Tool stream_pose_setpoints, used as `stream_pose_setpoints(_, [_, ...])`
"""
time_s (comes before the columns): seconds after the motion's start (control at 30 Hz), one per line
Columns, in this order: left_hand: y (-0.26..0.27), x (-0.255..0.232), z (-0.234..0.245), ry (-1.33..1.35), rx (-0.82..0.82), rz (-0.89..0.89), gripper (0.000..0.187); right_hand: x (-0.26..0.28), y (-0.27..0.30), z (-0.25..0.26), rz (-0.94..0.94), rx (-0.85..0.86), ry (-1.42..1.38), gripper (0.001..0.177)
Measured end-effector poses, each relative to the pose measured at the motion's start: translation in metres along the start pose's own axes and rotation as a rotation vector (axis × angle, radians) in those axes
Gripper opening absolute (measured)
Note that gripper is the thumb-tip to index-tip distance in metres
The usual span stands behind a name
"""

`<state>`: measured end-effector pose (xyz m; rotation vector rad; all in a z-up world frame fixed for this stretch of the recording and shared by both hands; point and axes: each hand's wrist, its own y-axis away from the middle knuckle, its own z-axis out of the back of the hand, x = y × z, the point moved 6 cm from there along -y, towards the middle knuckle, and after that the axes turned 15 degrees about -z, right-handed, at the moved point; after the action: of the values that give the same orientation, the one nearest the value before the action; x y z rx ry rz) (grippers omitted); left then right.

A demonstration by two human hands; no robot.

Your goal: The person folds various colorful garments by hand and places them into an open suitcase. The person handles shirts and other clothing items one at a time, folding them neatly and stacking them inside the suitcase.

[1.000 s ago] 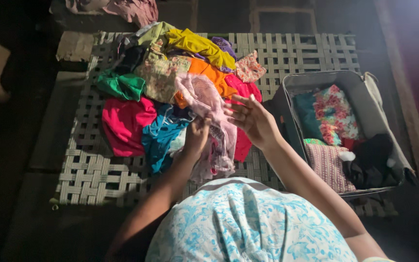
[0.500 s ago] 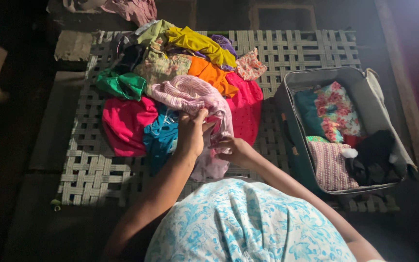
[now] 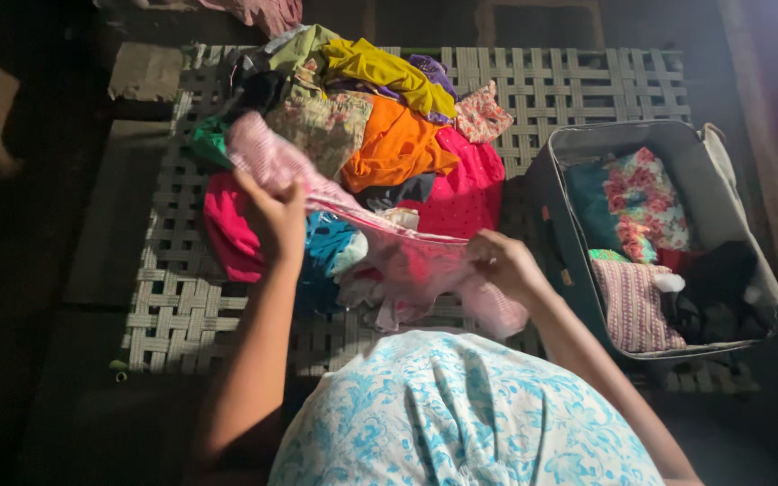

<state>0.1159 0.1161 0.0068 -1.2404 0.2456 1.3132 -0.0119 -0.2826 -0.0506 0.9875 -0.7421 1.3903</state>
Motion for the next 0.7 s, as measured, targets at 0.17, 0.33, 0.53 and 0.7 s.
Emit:
stream_pose_setpoints(0.17, [0.035, 0.091, 0.008, -0.030, -0.036, 0.039, 0.095, 0.094, 0.031, 0.042, 0.193, -0.328, 0.398, 0.058])
stream_pose_setpoints(0.33, [0.059, 0.121, 0.002, -0.150, 0.118, 0.057, 0.081, 0.140, 0.038, 0.039, 0.305, -0.487, 0.459, 0.064])
stream_pose_setpoints(0.53, [0.049, 0.093, 0.007, 0.039, 0.246, 0.200, 0.044, 0.114, 0.037, 0.044, 0.029, -0.443, 0.443, 0.028])
stream_pose_setpoints(0.7, [0.026, 0.013, 0.041, 0.103, 0.010, -0.252, 0.061, 0.098, 0.036, 0.044, -0.084, -0.348, -0.108, 0.026])
